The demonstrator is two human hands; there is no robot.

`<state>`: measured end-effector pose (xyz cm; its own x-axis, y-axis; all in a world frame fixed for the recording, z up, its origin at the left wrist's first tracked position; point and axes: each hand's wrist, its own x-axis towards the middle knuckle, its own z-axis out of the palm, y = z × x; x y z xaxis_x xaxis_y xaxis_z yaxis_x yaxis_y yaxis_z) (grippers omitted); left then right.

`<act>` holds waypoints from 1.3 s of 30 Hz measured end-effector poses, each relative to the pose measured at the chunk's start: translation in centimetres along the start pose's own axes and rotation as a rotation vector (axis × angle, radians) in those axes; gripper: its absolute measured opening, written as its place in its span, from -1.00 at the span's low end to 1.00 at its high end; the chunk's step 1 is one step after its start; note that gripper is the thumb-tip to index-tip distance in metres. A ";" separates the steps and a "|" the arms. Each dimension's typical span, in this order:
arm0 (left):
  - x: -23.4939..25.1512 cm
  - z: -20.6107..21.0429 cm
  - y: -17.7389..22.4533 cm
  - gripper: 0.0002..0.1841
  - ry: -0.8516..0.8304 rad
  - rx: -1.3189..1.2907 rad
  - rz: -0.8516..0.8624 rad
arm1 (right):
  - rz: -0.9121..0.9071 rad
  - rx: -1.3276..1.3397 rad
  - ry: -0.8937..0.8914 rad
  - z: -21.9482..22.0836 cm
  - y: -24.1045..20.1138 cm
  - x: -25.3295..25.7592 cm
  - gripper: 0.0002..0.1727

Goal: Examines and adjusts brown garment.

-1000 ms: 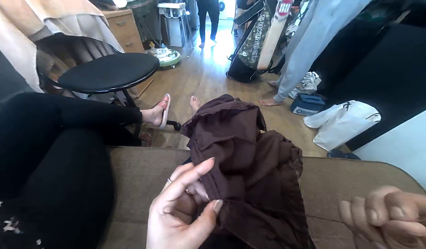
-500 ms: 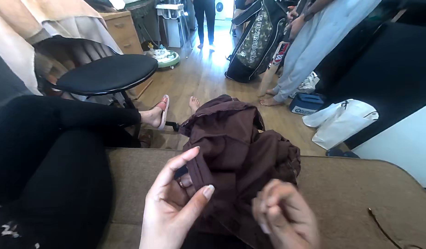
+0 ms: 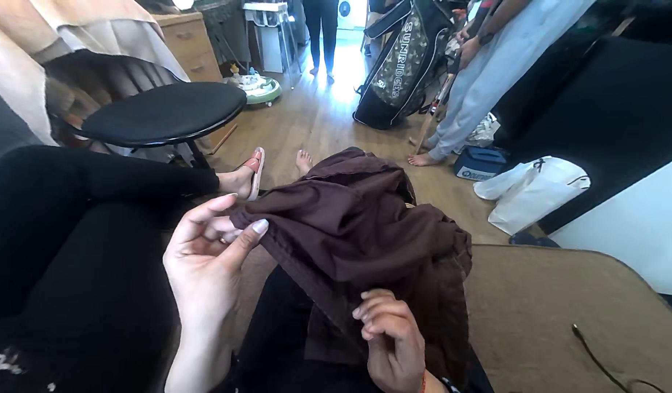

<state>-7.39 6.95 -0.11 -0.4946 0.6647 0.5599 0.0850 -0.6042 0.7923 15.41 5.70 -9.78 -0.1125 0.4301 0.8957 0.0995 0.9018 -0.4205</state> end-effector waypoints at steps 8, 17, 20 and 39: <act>0.7 1.7 0.0 -0.43 0.161 -0.052 -0.045 | -0.058 -0.146 -0.002 0.1 0.0 -0.3 -0.89; -4.5 1.5 -1.1 0.02 -0.088 -0.061 -0.461 | 0.051 -0.131 0.080 0.1 0.0 0.1 -0.87; -8.2 1.1 -2.0 0.28 -0.143 -0.043 -0.491 | 0.069 -0.122 0.101 0.1 0.0 0.3 -0.87; -3.4 0.1 2.6 -0.73 -0.198 -0.229 -0.427 | 0.252 0.173 0.226 -1.5 -2.0 3.0 -0.88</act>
<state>-5.39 3.13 0.05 -0.2693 0.9298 0.2508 -0.2908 -0.3267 0.8993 16.35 5.15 -6.04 0.1175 0.6370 0.7619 -0.0743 0.7707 -0.6329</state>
